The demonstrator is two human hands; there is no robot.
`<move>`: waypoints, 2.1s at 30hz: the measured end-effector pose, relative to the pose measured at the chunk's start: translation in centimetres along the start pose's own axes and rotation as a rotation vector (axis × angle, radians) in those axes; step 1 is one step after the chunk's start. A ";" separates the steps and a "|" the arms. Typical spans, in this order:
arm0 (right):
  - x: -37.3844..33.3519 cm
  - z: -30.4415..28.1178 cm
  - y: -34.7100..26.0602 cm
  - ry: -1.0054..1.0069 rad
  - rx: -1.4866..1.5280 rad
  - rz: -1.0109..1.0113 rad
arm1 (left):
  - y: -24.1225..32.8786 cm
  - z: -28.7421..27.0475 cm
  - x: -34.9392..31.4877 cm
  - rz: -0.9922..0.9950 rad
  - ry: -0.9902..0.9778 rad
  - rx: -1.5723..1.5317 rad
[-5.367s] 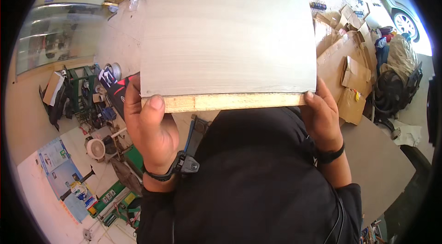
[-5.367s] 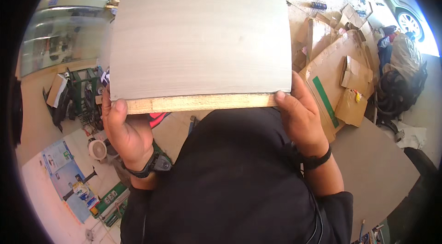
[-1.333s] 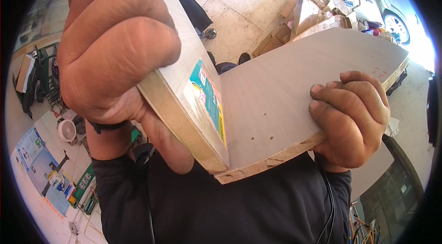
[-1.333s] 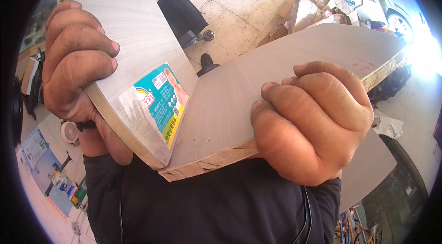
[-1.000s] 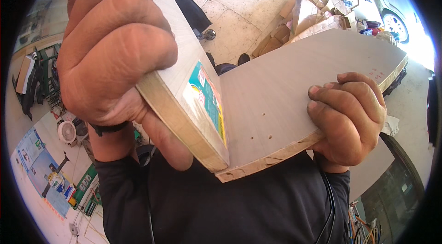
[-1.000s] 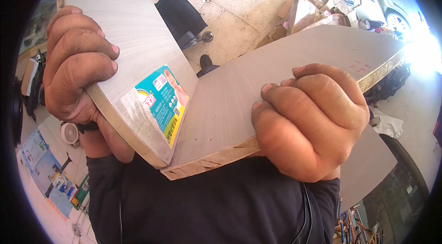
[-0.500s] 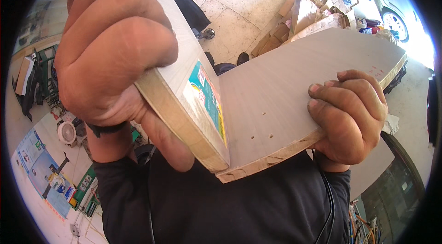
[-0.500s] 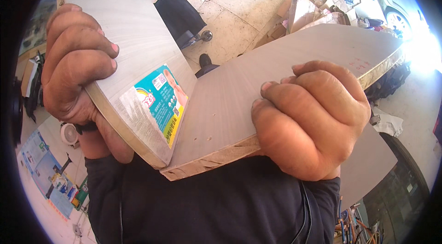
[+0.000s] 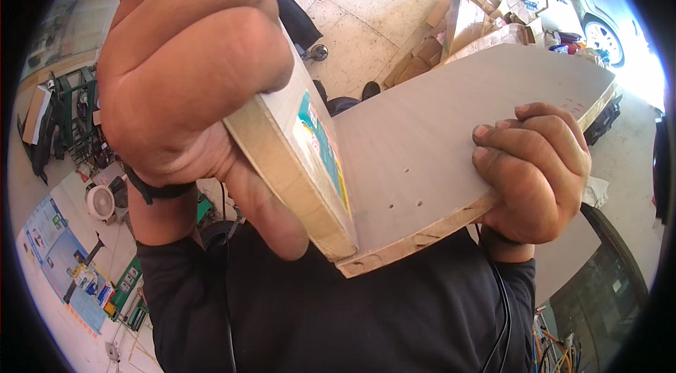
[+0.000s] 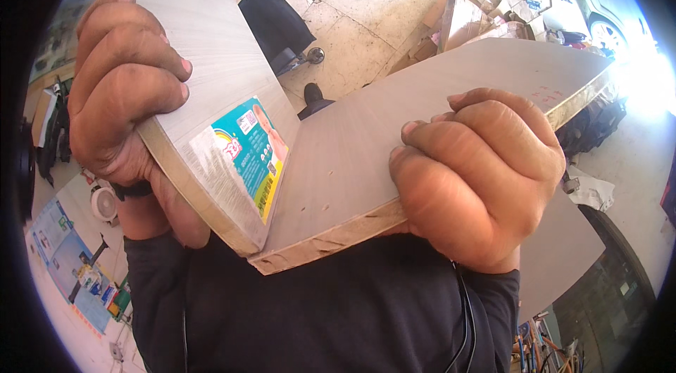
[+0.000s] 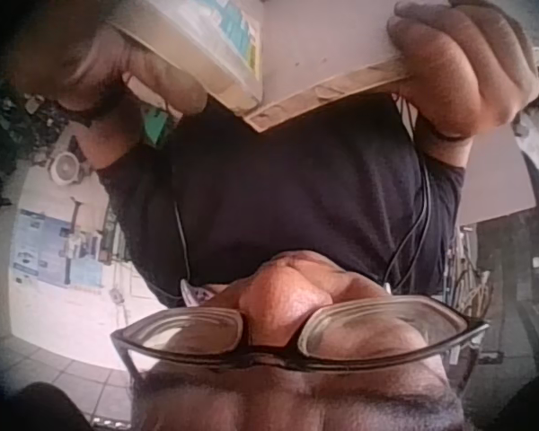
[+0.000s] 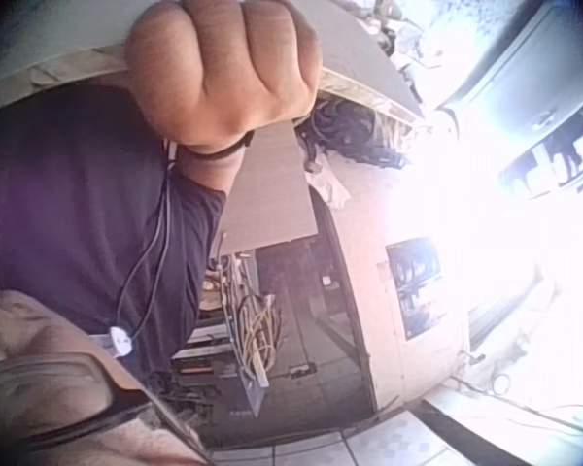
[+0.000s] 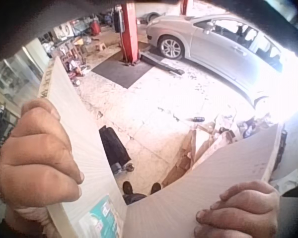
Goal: Assembling wood panels using a hammer and a saw.
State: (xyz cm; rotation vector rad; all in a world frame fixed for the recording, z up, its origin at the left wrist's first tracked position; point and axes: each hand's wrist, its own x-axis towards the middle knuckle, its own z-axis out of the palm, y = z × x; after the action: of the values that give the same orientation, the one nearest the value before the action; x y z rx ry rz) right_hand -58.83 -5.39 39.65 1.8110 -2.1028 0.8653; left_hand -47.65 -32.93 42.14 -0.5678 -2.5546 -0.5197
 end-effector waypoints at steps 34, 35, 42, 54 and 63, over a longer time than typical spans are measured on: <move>1.1 1.6 2.4 0.038 0.004 0.121 | 1.4 1.5 -0.5 -0.119 -0.132 -0.077; 1.2 1.6 2.5 0.035 0.006 0.122 | 1.4 1.5 -0.5 -0.123 -0.134 -0.076; 1.5 1.7 3.2 0.011 0.012 0.103 | 0.9 1.7 -0.2 -0.153 -0.135 -0.076; 2.0 1.8 3.4 -0.007 0.008 0.103 | 0.7 3.6 -0.3 -0.077 0.028 -0.052; 2.1 2.0 3.4 -0.008 0.016 0.103 | 0.6 4.3 -0.6 -0.046 0.112 -0.062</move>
State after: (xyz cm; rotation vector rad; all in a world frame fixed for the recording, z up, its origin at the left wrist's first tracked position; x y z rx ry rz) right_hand -62.14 -8.08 38.22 1.7297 -2.2170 0.9027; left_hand -48.42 -30.66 38.40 -0.4886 -2.4570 -0.6309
